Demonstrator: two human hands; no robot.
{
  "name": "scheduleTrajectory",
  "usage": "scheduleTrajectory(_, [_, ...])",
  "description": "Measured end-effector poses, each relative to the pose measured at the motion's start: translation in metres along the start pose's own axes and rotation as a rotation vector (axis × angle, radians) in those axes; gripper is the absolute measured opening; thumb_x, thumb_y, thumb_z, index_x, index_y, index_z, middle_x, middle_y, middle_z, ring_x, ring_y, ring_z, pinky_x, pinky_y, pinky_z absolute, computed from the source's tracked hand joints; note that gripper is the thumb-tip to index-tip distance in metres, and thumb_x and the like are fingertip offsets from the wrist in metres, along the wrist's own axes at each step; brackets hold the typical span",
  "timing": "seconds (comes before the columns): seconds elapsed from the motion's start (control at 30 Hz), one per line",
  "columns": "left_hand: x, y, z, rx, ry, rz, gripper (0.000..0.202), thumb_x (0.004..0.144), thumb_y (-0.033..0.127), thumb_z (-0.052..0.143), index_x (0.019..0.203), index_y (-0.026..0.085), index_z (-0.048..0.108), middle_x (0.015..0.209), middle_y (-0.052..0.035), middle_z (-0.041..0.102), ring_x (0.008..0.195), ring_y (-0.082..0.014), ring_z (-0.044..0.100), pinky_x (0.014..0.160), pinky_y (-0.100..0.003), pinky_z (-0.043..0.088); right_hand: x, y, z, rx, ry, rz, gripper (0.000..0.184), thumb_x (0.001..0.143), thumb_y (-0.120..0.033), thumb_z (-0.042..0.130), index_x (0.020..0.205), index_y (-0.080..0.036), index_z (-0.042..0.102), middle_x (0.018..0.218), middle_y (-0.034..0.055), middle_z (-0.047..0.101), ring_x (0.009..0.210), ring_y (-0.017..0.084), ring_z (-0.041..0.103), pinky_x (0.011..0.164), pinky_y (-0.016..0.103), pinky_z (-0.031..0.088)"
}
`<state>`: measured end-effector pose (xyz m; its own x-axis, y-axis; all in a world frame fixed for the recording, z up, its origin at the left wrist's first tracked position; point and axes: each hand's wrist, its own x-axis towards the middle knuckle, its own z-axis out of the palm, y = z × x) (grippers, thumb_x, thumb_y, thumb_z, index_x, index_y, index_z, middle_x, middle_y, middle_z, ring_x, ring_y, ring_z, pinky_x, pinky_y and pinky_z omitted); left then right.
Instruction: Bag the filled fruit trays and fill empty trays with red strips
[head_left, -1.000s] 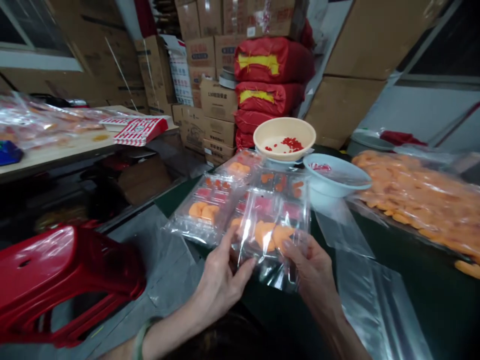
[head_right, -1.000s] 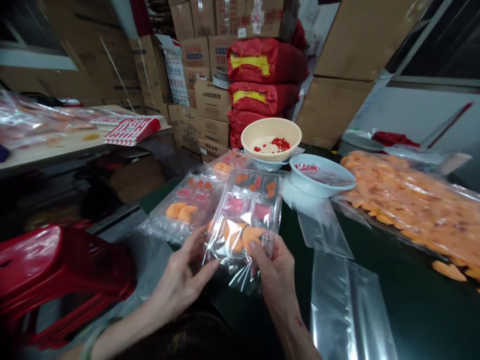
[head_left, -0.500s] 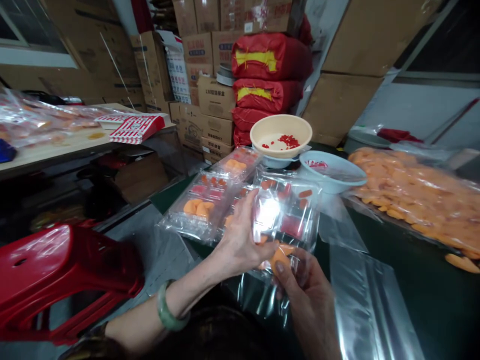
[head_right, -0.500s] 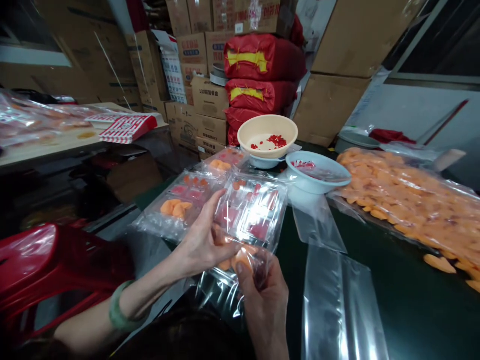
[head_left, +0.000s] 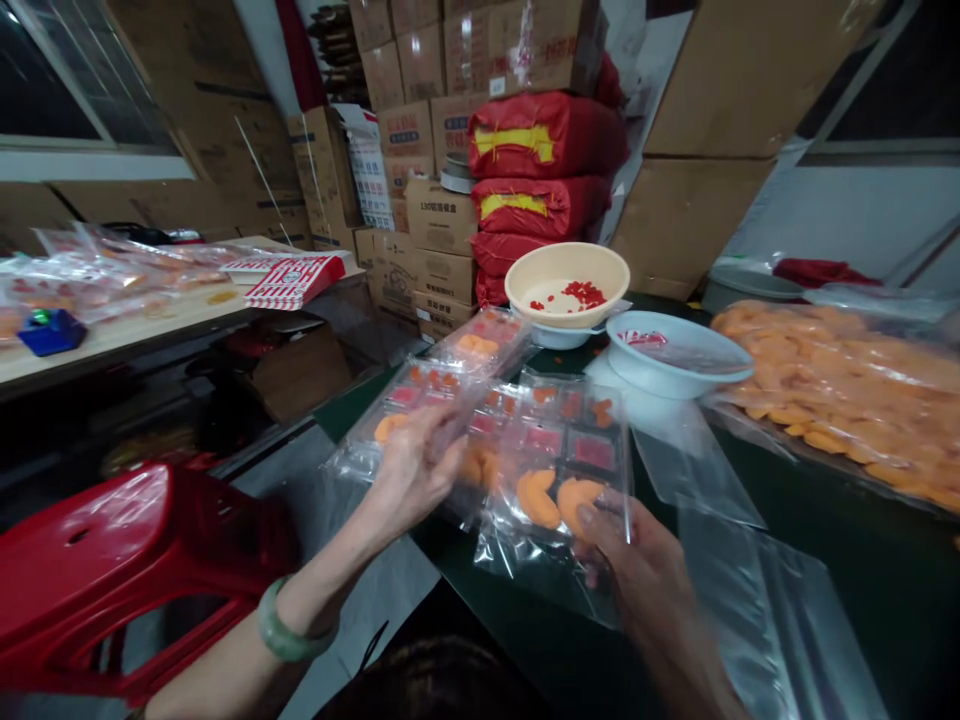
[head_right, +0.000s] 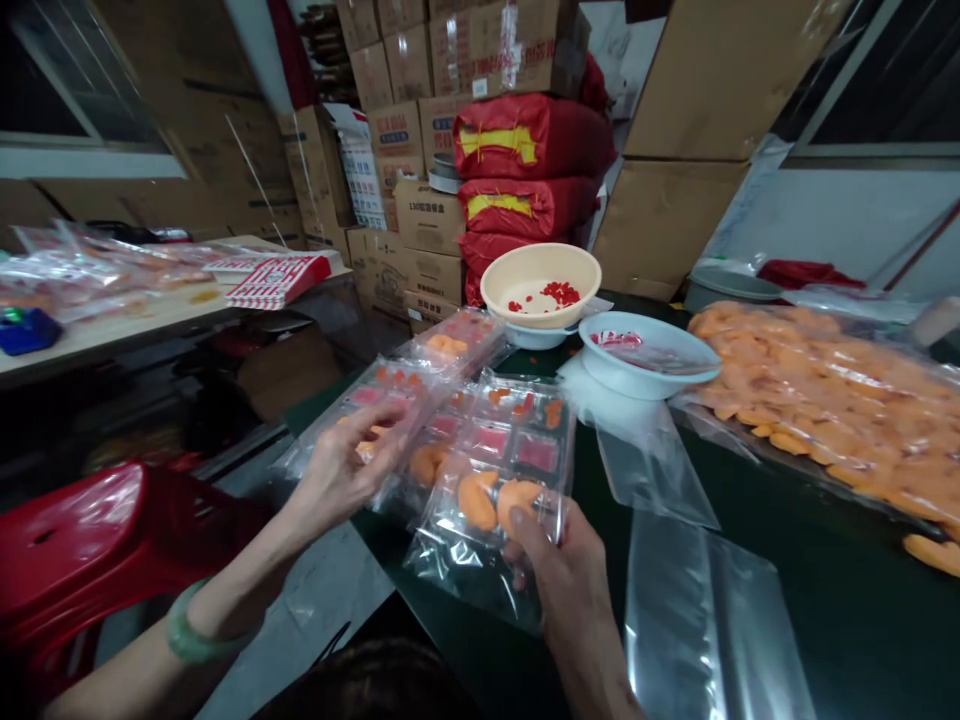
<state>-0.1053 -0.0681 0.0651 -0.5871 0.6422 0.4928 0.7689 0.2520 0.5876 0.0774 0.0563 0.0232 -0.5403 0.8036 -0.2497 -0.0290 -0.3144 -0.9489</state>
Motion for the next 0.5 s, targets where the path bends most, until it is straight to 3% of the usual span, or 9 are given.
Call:
scheduleTrajectory(0.07, [0.001,-0.011,-0.010,0.173,-0.031,0.063,0.027,0.080,0.027,0.052,0.103,0.016,0.060,0.100,-0.0096,0.064,0.096,-0.0240,0.057,0.080,-0.040,0.044,0.011,-0.007,0.010,-0.023,-0.021,0.024,0.048,0.056,-0.039,0.077,0.090,-0.014,0.053,0.052,-0.0027,0.057,0.043,0.011,0.051,0.033,0.019,0.037])
scheduleTrajectory(0.17, [0.000,-0.028,-0.017,0.448,-0.128,0.079,0.037,0.080,0.039,0.053,0.110,0.018,0.059,0.119,-0.0138,0.057,0.113,-0.0339,0.046,0.081,-0.048,0.040,0.025,-0.012,0.028,-0.020,-0.015,0.068,0.053,0.053,-0.036,0.078,0.093,-0.015,0.050,0.057,-0.0025,0.058,0.042,0.011,0.052,0.031,0.019,0.037])
scheduleTrajectory(0.27, [-0.002,-0.041,-0.016,0.579,-0.294,0.045,0.046,0.080,0.048,0.051,0.116,0.019,0.057,0.129,-0.0154,0.050,0.115,-0.0384,0.041,0.078,-0.050,0.040,0.036,-0.007,0.041,-0.099,0.013,0.079,0.057,0.059,-0.036,0.073,0.105,-0.017,0.045,0.060,-0.0028,0.058,0.039,0.013,0.052,0.028,0.020,0.034])
scheduleTrajectory(0.33, [-0.002,-0.047,-0.015,0.604,-0.361,0.062,0.045,0.082,0.049,0.048,0.115,0.020,0.057,0.128,-0.0148,0.050,0.112,-0.0366,0.044,0.078,-0.050,0.039,0.041,0.000,0.044,-0.243,0.006,-0.005,0.055,0.064,-0.039,0.068,0.108,-0.018,0.045,0.064,-0.0008,0.059,0.044,0.016,0.056,0.032,0.023,0.038])
scheduleTrajectory(0.43, [0.001,-0.055,-0.012,0.615,-0.366,0.113,0.044,0.083,0.048,0.047,0.117,0.020,0.055,0.128,-0.0132,0.051,0.112,-0.0332,0.046,0.081,-0.048,0.039,0.049,0.009,0.046,-0.605,0.026,-0.248,0.047,0.069,-0.046,0.061,0.105,-0.017,0.053,0.083,0.0092,0.063,0.075,0.026,0.064,0.057,0.034,0.050])
scheduleTrajectory(0.5, [0.002,-0.060,-0.012,0.608,-0.364,0.153,0.044,0.085,0.046,0.045,0.119,0.020,0.053,0.127,-0.0128,0.052,0.112,-0.0311,0.046,0.084,-0.046,0.038,0.051,0.012,0.050,-0.880,0.067,-0.326,0.048,0.074,-0.051,0.054,0.105,-0.014,0.057,0.099,0.0178,0.060,0.096,0.035,0.058,0.075,0.044,0.048])
